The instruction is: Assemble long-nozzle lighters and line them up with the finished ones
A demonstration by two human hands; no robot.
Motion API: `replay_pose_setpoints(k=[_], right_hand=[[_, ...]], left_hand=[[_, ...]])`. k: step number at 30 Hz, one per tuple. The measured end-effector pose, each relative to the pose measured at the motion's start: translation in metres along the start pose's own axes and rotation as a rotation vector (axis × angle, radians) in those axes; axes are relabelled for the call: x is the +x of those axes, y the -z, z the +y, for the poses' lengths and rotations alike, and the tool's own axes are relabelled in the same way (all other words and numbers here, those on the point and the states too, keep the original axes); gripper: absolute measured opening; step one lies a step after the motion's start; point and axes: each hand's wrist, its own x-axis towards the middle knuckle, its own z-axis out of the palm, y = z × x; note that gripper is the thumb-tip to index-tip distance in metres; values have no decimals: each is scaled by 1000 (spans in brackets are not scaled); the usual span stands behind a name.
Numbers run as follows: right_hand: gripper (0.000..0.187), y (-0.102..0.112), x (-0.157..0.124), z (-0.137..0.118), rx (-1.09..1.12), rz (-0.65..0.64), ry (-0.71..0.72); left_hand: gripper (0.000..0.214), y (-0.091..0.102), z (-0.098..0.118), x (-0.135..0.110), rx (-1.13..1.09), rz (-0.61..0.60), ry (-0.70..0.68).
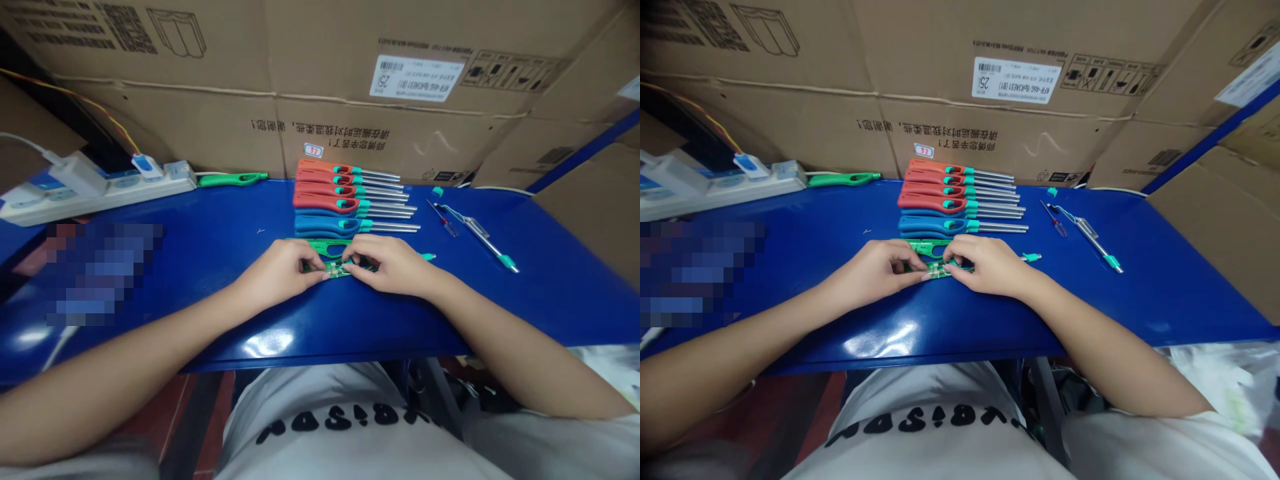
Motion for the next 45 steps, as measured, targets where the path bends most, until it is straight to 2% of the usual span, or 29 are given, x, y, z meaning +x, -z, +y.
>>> replay_pose_setpoints(k=[8, 16, 21, 24, 27, 29, 34, 40, 45], right_hand=[[12, 20, -3, 7, 86, -106, 78], [15, 28, -5, 8, 118, -236, -24], [20, 30, -6, 11, 137, -240, -3], [19, 29, -6, 12, 137, -231, -1], [19, 27, -5, 13, 142, -234, -8], [18, 27, -4, 13, 143, -241, -20], [13, 29, -5, 14, 125, -239, -50], [18, 30, -6, 17, 129, -257, -45], [6, 30, -4, 16, 179, -240, -131]], left_hand=[[9, 6, 1, -2, 43, -11, -40], [12, 6, -1, 0, 65, -23, -87], [13, 6, 1, -3, 141, -4, -130], [21, 6, 5, -6, 233, 6, -264], [27, 3, 7, -7, 277, -67, -443], [29, 0, 6, -7, 302, -106, -503], [35, -5, -1, -6, 354, -145, -497], [35, -7, -5, -5, 391, -140, -529], [35, -7, -9, -6, 357, -126, -550]])
